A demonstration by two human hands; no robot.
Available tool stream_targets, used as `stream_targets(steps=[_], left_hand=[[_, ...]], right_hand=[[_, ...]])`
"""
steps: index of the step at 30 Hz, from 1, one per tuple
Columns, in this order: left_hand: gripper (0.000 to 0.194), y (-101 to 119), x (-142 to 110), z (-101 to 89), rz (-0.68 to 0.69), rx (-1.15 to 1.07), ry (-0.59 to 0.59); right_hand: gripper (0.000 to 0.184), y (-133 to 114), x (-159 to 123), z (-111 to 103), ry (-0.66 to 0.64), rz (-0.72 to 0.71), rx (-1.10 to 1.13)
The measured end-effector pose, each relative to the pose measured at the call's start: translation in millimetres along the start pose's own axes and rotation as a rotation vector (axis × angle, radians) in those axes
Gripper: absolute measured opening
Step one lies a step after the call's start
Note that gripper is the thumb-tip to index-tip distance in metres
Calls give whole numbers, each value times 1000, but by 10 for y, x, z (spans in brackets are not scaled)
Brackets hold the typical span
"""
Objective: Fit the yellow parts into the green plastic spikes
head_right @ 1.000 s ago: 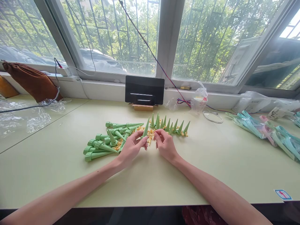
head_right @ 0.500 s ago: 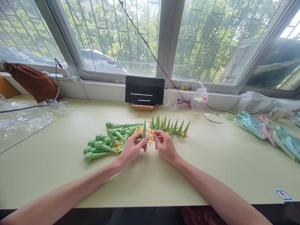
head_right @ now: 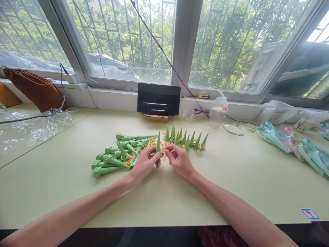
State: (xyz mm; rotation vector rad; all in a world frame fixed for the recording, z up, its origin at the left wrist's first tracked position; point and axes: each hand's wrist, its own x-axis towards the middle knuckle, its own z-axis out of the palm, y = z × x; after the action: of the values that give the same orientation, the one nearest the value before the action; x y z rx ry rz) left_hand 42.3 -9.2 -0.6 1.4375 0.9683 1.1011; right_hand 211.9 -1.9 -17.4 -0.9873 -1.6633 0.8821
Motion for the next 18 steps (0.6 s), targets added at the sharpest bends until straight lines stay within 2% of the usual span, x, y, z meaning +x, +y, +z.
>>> stream_targets(steps=[18], left_hand=[[33,-16,16,1,42,-40,-27]], right_hand=[[21,31,16,-7,35,-35,60]])
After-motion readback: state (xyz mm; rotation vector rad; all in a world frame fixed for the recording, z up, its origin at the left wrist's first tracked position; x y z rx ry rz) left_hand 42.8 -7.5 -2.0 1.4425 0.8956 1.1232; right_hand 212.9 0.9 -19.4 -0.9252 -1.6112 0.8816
